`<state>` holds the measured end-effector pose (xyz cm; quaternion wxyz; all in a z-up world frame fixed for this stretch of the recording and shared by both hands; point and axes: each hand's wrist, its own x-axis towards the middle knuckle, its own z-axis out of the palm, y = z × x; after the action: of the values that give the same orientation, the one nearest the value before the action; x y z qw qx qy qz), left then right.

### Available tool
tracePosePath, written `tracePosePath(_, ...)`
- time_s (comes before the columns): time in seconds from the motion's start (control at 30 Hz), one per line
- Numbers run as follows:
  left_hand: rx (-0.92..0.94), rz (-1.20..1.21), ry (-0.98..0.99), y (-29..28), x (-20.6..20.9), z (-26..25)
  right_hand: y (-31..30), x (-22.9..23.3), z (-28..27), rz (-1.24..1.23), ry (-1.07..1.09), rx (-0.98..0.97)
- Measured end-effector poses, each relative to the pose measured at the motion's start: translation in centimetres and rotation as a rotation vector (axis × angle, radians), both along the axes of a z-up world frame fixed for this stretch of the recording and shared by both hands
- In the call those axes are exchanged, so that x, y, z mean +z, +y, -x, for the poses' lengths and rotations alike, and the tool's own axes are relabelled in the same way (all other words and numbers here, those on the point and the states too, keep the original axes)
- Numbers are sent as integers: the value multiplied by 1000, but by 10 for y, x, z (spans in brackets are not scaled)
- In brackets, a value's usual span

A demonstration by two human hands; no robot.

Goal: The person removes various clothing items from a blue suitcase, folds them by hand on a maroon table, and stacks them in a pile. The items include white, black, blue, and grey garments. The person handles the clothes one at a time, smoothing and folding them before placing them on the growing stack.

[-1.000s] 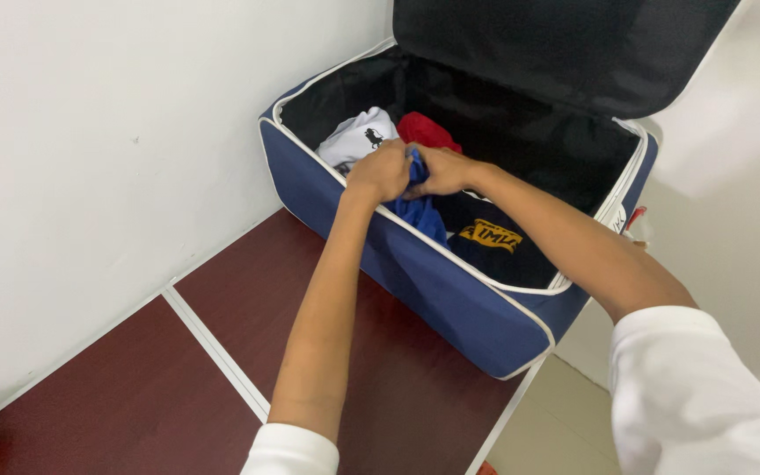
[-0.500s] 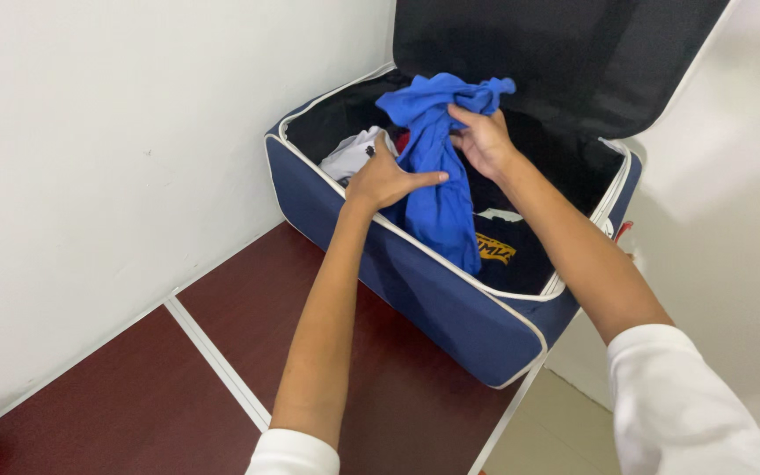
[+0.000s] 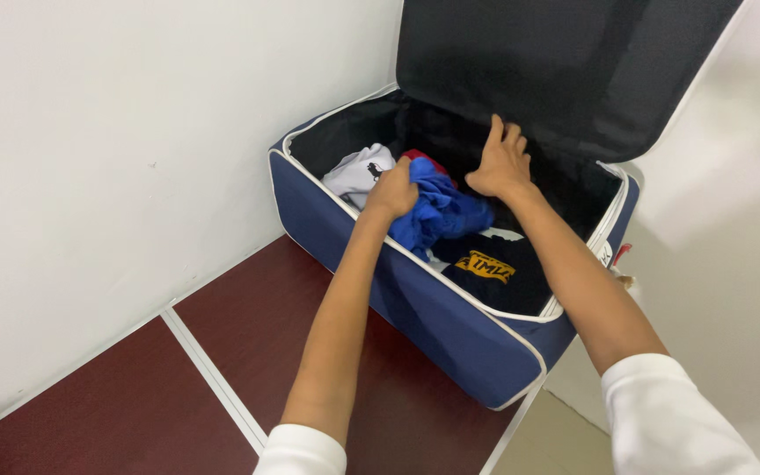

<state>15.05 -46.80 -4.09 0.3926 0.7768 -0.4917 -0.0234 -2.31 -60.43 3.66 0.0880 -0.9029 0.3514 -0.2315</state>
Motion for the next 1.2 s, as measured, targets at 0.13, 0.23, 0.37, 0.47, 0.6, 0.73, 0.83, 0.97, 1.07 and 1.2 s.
tracePosePath(0.13, 14, -35, -7, 14, 15, 15, 25, 8, 1, -383, -22, 816)
tracePosePath(0.23, 4, 44, 35, 21, 20, 18, 66, 15, 1, -276, 236, 678)
tracePosePath(0.37, -40, 161, 65, 24, 23, 19, 82, 23, -5, -66, 196, 503)
tracePosePath(0.47, -42, 204, 164, 27, 32, 27, 73, 19, -6, 66, 111, 397)
tracePosePath(0.6, -101, 173, 318, 41, 55, 40, 53, 11, -7, -32, -216, 228)
tracePosePath(0.73, -225, 206, 179, 51, 65, 48, 25, 2, -16, -343, -695, 365)
tracePosePath(0.83, -204, 260, 55, 46, 58, 43, 10, -3, -17, -674, -648, 249)
tracePosePath(0.97, -43, 76, -20, 34, 39, 33, 1, -2, -11, -399, -473, 116)
tracePosePath(1.07, 89, 4, -48, 31, 30, 29, -2, 3, 2, -35, -196, -40)
tracePosePath(1.2, 192, 98, -84, 32, 32, 32, -5, 4, 12, -37, -31, 114)
